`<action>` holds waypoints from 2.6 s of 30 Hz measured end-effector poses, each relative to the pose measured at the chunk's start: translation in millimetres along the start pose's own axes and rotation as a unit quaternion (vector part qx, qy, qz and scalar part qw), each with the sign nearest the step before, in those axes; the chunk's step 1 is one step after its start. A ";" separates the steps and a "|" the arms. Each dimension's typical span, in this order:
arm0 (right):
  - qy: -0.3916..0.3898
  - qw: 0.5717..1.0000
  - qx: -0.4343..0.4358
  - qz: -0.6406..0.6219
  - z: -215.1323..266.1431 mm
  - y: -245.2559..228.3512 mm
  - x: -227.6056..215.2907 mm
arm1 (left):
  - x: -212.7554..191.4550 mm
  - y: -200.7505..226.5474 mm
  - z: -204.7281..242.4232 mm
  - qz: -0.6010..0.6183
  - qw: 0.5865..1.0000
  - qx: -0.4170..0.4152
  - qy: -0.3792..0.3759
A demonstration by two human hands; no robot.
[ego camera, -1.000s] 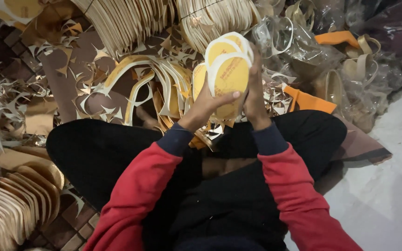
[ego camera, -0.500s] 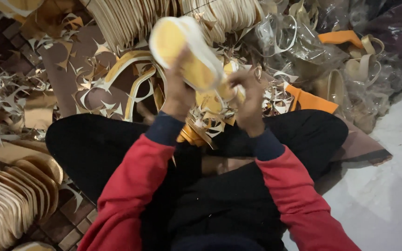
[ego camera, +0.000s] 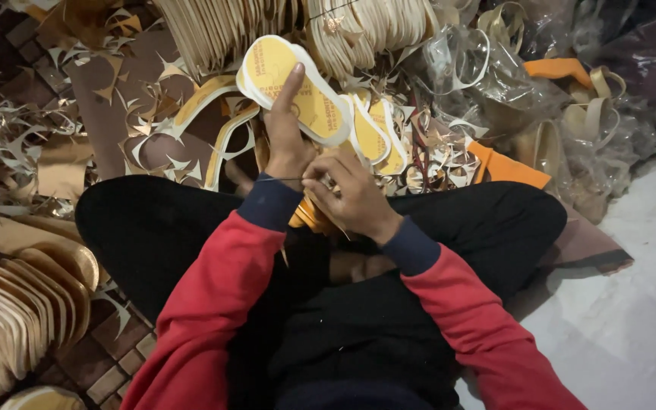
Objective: Trimming excess material from the edges of shoe soles using scissors and stacking the finished pieces.
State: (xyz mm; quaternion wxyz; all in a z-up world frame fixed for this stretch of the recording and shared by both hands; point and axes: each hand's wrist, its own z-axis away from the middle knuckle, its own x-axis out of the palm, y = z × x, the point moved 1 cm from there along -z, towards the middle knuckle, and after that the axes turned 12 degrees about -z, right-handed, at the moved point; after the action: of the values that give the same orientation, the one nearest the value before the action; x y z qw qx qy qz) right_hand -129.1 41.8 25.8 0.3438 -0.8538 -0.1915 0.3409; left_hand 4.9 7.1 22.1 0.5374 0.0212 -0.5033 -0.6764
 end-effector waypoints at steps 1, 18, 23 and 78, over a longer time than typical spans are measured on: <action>0.001 1.000 0.001 0.001 6.2 6.5 -1.0 | 0.0 1.0 0.9 0.000 1.000 -0.001 -0.001; 0.213 0.959 0.049 -0.178 29.8 85.6 -100.4 | -2.1 -23.3 -1.6 -0.088 0.950 -0.171 -0.245; 0.242 0.933 0.018 -0.267 40.4 113.8 -101.2 | 3.4 -20.4 4.8 -0.077 0.949 -0.158 -0.262; 0.230 0.958 0.065 -0.161 7.7 51.2 -84.8 | 5.8 20.1 20.4 -0.396 0.848 0.020 -0.353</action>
State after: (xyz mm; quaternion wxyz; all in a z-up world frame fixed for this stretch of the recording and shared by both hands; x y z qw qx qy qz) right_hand -188.7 -37.7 23.2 0.4839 -0.8426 -0.2195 0.0876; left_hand 5.0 17.9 49.2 0.0097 -0.0108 -0.6214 -0.7833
